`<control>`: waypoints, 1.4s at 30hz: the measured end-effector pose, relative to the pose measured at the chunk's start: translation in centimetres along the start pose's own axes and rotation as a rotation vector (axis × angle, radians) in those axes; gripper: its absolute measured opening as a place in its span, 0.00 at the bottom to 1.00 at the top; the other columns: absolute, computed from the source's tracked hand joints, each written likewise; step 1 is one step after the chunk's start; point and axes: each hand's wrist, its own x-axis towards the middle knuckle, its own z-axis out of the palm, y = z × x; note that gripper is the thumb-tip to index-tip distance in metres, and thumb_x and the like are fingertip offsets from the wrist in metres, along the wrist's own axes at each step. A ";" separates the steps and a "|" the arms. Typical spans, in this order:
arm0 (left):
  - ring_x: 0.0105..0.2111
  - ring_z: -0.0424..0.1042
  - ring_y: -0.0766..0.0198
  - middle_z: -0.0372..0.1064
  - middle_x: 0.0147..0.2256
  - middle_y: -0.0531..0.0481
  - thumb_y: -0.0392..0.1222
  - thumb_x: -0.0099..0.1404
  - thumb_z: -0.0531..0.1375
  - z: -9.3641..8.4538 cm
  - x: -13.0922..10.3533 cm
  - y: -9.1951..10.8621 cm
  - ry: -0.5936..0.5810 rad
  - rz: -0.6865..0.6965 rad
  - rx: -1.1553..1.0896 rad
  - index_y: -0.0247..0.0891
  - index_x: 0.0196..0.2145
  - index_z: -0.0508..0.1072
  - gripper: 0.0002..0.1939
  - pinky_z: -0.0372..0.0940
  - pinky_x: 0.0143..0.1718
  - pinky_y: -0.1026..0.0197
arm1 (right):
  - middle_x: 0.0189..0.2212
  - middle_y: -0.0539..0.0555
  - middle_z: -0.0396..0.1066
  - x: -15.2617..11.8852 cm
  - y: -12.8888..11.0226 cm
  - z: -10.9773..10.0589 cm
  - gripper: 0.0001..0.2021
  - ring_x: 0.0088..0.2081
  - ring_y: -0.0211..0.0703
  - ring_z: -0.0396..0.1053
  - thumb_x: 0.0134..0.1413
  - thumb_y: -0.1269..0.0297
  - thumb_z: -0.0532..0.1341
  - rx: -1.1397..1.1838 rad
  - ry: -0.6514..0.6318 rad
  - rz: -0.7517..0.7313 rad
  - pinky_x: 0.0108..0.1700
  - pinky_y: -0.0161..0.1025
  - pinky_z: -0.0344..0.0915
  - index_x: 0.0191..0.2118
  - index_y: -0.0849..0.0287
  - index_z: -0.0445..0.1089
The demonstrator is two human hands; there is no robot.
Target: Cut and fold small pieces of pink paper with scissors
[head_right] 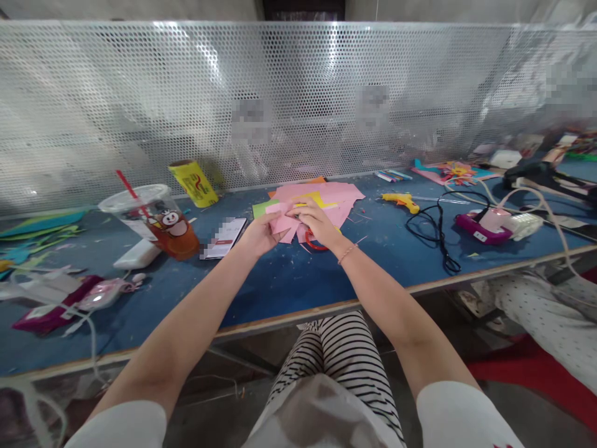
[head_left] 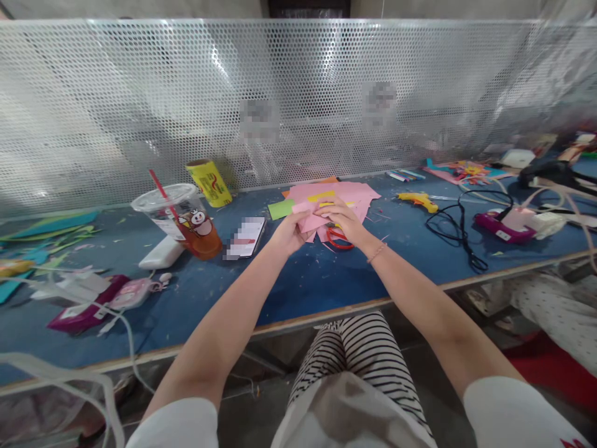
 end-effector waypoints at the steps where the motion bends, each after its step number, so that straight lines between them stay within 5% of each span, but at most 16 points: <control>1: 0.30 0.73 0.66 0.73 0.31 0.47 0.29 0.53 0.57 0.0 0.0 0.0 0.000 0.004 -0.003 0.31 0.37 0.71 0.12 0.69 0.33 0.66 | 0.47 0.54 0.60 0.0 -0.1 0.0 0.10 0.53 0.43 0.58 0.55 0.66 0.53 0.013 0.001 0.014 0.56 0.47 0.56 0.38 0.53 0.71; 9: 0.30 0.72 0.66 0.73 0.32 0.45 0.29 0.54 0.55 -0.3 0.2 -0.2 -0.076 -0.018 -0.006 0.30 0.38 0.71 0.12 0.68 0.32 0.66 | 0.49 0.57 0.58 0.2 -0.1 0.5 0.10 0.53 0.45 0.58 0.42 0.62 0.64 0.019 -0.017 0.105 0.49 0.44 0.64 0.34 0.57 0.69; 25: 0.29 0.71 0.61 0.71 0.31 0.43 0.34 0.51 0.50 0.1 -0.1 -0.1 -0.031 -0.025 -0.053 0.29 0.37 0.69 0.16 0.68 0.30 0.60 | 0.44 0.57 0.60 0.0 -0.3 0.6 0.08 0.52 0.46 0.59 0.41 0.65 0.63 -0.037 -0.011 0.114 0.45 0.44 0.67 0.32 0.57 0.66; 42: 0.30 0.72 0.67 0.71 0.30 0.50 0.25 0.51 0.53 -0.3 0.1 0.0 -0.087 0.016 -0.025 0.36 0.36 0.67 0.15 0.69 0.34 0.63 | 0.45 0.55 0.58 0.1 0.2 0.7 0.11 0.50 0.45 0.60 0.40 0.64 0.64 0.018 0.068 0.080 0.45 0.45 0.66 0.34 0.57 0.66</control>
